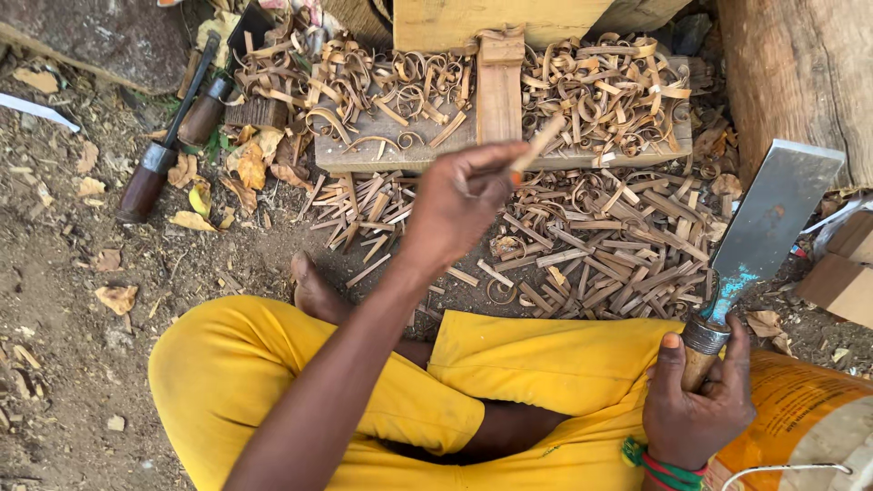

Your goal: The person uses a chisel to shave thin strips from a wooden block, handling the wood and the tool with both hands.

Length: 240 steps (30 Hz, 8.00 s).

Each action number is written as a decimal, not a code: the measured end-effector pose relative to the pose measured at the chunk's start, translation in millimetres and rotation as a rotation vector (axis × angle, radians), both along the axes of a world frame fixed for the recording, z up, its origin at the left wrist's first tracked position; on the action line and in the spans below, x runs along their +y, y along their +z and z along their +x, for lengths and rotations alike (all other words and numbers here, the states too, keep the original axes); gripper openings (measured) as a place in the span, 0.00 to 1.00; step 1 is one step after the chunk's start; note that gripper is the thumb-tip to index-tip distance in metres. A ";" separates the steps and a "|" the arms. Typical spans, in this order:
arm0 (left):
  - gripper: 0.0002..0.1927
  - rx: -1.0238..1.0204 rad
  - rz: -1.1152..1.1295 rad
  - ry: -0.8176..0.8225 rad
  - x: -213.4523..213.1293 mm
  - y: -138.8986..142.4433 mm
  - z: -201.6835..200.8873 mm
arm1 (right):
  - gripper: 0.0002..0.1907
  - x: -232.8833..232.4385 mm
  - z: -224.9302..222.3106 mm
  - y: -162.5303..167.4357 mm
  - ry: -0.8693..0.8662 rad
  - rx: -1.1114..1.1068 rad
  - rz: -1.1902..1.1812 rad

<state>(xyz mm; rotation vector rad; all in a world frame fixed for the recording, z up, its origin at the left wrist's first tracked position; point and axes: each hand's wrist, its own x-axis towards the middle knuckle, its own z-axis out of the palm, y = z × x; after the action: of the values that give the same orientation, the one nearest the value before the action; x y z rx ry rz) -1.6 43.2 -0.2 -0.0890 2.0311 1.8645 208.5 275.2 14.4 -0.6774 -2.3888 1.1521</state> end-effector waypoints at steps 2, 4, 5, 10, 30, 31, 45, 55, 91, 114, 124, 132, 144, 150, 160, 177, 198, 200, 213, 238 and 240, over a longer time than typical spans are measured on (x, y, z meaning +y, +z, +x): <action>0.18 0.115 -0.032 0.066 -7.8 5.5 -5.5 | 0.27 0.1 -0.5 0.1 -0.012 -0.016 0.015; 0.18 0.311 -0.131 0.105 -14.8 5.5 -14.0 | 0.25 0.4 -0.3 0.7 -0.012 -0.042 0.033; 0.18 0.408 -0.180 0.125 -16.8 3.7 -17.6 | 0.25 0.4 0.0 1.1 -0.005 -0.055 0.062; 0.21 0.519 -0.523 0.115 -17.4 -10.3 -29.1 | 0.25 -1.5 0.8 1.0 -0.006 -0.030 0.056; 0.18 0.789 -0.351 0.091 -13.4 -7.7 -26.1 | 0.25 -2.9 -0.3 2.0 0.013 -0.034 0.074; 0.17 0.803 -0.282 0.104 -13.0 -4.8 -26.3 | 0.25 -2.7 -0.2 2.0 0.012 -0.030 0.060; 0.25 -0.113 0.724 0.106 -23.2 1.4 -30.8 | 0.26 1.6 3.2 -2.9 0.021 -0.033 0.057; 0.33 -0.144 0.619 0.073 -20.6 0.5 -30.1 | 0.26 1.3 3.1 -3.0 0.015 -0.051 0.076; 0.10 0.380 -0.463 -0.021 -15.8 -1.0 -86.9 | 0.26 4.4 1.3 -3.9 0.035 -0.055 0.064; 0.24 0.988 -0.879 -0.327 -24.8 -19.7 -51.8 | 0.31 -66.0 -10.3 -4.8 0.108 -0.229 -0.297; 0.12 0.896 -0.800 -0.303 -27.7 -20.0 -55.7 | 0.30 -67.2 -18.6 -11.9 0.115 -0.245 -0.351; 0.11 0.868 -0.770 -0.348 -32.3 -25.5 -61.0 | 0.29 -67.4 -20.2 -11.6 0.175 -0.223 -0.221; 0.11 0.952 -0.679 -0.255 -30.3 -37.6 -62.6 | 0.28 -66.7 -20.8 -11.8 0.188 -0.232 -0.186; 0.15 1.188 -0.977 -0.273 -21.0 -35.7 -58.1 | 0.27 -65.8 -20.9 -11.4 0.188 -0.247 -0.185; 0.16 1.002 -0.798 -0.303 -25.2 -37.2 -58.4 | 0.27 -64.4 -21.3 -12.1 0.206 -0.233 -0.190; 0.14 0.894 -0.740 -0.246 -25.8 -45.7 -56.3 | 0.29 -72.1 -19.1 -1.8 0.212 -0.254 -0.228; 0.17 0.852 -0.814 -0.207 -26.3 -27.3 -41.6 | 0.31 -112.3 -35.9 13.3 0.336 -0.365 -0.036; 0.19 0.864 -0.846 -0.212 -25.9 -25.2 -40.8 | 0.31 -112.1 -34.6 13.6 0.332 -0.358 -0.019; 0.21 0.835 -0.980 -0.230 -20.4 -24.3 -39.4 | 0.26 -126.3 -32.9 23.8 0.371 -0.269 0.074; 0.25 0.869 -1.010 -0.147 -12.0 -32.2 -35.0 | 0.24 -133.3 -37.8 30.4 0.375 -0.282 0.107; 0.26 0.864 -0.992 -0.142 -12.4 -30.6 -35.3 | 0.24 -133.3 -38.9 32.5 0.380 -0.295 0.113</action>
<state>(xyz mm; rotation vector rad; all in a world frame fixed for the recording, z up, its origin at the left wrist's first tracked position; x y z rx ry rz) -36.9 30.8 -30.8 0.6816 3.2299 0.6455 169.6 141.9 46.9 -0.3861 -2.9008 1.1096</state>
